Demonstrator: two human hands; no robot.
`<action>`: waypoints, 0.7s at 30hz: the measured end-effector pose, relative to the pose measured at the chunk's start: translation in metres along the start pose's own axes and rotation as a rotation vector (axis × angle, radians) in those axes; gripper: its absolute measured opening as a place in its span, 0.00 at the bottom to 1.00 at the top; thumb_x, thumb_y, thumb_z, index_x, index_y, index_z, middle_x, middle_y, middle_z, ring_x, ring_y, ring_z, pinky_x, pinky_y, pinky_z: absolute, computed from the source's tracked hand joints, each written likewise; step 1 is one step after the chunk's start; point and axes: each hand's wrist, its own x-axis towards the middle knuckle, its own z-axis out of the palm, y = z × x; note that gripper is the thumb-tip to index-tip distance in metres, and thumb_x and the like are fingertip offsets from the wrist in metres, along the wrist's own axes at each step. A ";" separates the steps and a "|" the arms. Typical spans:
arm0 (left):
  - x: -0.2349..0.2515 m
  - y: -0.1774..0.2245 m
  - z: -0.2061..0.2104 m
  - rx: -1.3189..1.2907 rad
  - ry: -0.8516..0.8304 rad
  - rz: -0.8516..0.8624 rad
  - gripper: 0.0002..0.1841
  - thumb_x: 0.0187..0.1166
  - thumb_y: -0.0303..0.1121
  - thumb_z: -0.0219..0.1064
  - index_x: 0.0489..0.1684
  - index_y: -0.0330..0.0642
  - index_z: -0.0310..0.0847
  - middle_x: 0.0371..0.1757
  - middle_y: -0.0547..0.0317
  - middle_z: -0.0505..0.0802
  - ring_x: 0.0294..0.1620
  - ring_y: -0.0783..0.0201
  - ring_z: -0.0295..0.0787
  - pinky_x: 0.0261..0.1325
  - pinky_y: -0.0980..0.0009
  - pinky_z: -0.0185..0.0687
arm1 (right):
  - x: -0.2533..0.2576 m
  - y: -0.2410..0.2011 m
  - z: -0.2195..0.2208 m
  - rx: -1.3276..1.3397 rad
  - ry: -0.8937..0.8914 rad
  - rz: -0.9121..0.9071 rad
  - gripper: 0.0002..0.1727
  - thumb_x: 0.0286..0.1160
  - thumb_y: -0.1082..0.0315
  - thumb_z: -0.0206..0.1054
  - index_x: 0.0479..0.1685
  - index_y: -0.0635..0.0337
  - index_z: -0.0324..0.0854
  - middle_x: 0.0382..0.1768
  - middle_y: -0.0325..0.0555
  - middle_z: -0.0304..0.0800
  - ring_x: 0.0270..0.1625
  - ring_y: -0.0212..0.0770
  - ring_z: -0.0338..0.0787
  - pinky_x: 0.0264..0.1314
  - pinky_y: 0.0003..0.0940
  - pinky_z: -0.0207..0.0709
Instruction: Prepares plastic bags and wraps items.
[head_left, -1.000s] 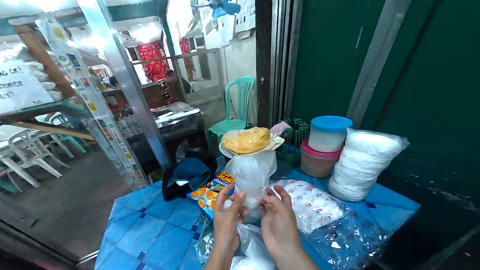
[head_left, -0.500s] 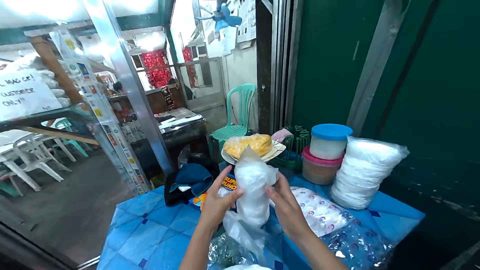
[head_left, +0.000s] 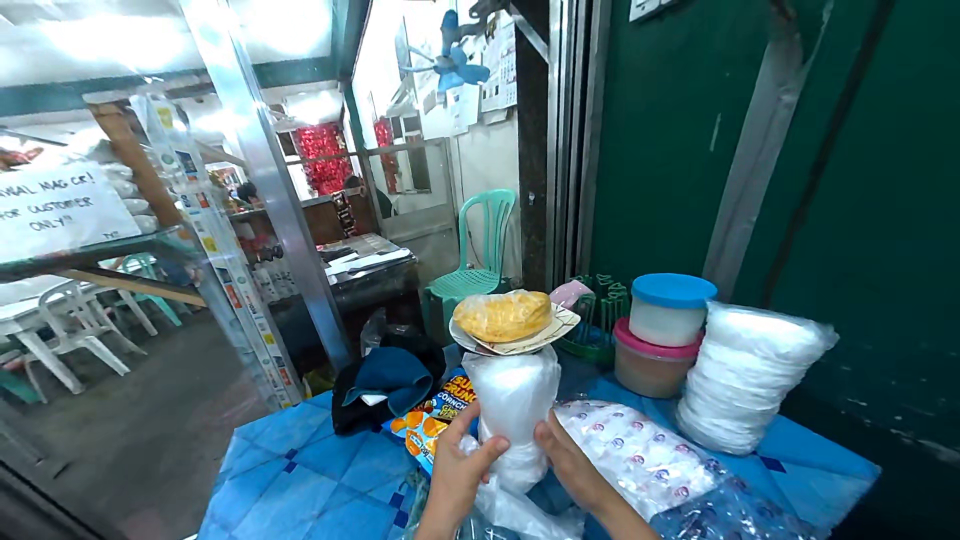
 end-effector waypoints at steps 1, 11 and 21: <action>-0.001 -0.001 -0.001 0.009 -0.010 -0.007 0.37 0.71 0.40 0.78 0.80 0.35 0.71 0.65 0.50 0.89 0.26 0.72 0.82 0.25 0.77 0.77 | 0.001 0.004 -0.002 0.035 -0.020 -0.009 0.64 0.71 0.26 0.61 0.90 0.72 0.41 0.79 0.48 0.74 0.78 0.30 0.78 0.82 0.31 0.73; -0.018 0.030 -0.002 -0.355 0.121 0.158 0.43 0.78 0.50 0.64 0.91 0.43 0.46 0.58 0.54 0.85 0.31 0.73 0.79 0.36 0.76 0.78 | -0.005 0.003 0.007 -0.091 0.099 -0.055 0.56 0.71 0.35 0.68 0.87 0.70 0.52 0.77 0.52 0.76 0.76 0.36 0.79 0.79 0.33 0.76; -0.040 0.072 0.011 -0.172 -0.126 0.328 0.47 0.75 0.26 0.73 0.93 0.49 0.43 0.75 0.46 0.80 0.63 0.50 0.89 0.67 0.54 0.88 | -0.031 -0.082 0.042 -0.532 0.303 -0.562 0.21 0.83 0.40 0.60 0.62 0.39 0.85 0.67 0.36 0.80 0.72 0.37 0.78 0.73 0.40 0.75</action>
